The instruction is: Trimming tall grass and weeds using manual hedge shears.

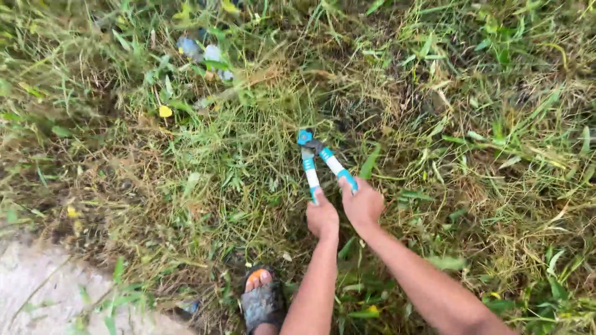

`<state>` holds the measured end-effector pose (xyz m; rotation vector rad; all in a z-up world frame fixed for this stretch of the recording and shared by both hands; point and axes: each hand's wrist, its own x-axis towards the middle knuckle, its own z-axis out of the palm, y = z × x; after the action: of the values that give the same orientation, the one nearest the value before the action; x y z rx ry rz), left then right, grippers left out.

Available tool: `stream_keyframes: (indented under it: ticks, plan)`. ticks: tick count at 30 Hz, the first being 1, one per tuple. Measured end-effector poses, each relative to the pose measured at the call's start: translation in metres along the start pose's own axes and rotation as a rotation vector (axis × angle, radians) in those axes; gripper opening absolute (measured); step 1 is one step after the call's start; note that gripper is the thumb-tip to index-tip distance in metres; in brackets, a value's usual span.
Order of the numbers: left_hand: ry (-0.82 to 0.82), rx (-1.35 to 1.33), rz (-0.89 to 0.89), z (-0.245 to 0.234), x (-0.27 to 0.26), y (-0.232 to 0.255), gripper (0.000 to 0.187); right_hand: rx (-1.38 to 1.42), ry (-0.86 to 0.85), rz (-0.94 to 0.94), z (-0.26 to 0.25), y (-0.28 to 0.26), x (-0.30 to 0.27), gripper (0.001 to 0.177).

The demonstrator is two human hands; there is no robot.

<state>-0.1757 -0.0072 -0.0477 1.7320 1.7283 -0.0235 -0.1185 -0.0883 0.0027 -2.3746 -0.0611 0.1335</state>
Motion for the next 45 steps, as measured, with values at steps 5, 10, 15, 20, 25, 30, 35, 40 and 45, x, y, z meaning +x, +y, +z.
stream_keyframes:
  ticks: [5, 10, 15, 20, 25, 30, 35, 40, 45]
  plan:
    - [-0.106, -0.185, 0.038, -0.009, -0.021, 0.011, 0.060, 0.009, -0.152, -0.011, -0.015, 0.034, 0.029, 0.047]
    - [-0.183, -0.251, 0.157, -0.040, -0.001, 0.016, 0.058, -0.012, -0.224, 0.005, -0.042, 0.046, 0.098, 0.048]
    - [-0.259, -0.042, 0.175, -0.048, 0.079, 0.020, 0.044, -0.075, -0.281, -0.059, -0.038, 0.043, 0.158, 0.047]
    - [-0.155, -0.044, 0.292, -0.053, 0.121, 0.067, 0.053, -0.034, -0.164, -0.172, -0.008, 0.004, 0.182, 0.045]
    - [-0.031, 0.094, 0.329, -0.054, 0.133, 0.098, 0.060, -0.036, -0.292, 0.063, 0.014, -0.049, 0.155, 0.042]
    - [0.023, 0.070, 0.124, -0.064, 0.100, 0.095, 0.059, -0.078, 0.032, -0.055, 0.064, -0.063, 0.078, 0.039]
    - [0.015, 0.000, 0.075, -0.065, 0.072, 0.079, 0.061, -0.023, 0.010, 0.046, 0.059, -0.067, 0.042, 0.040]
    - [-0.009, -0.128, 0.147, -0.025, 0.054, 0.058, 0.061, 0.037, -0.078, 0.007, 0.015, -0.034, 0.057, 0.042]
    - [-0.132, -0.407, 0.191, 0.003, 0.026, 0.049, 0.053, 0.043, -0.123, -0.132, -0.033, -0.017, 0.086, 0.034]
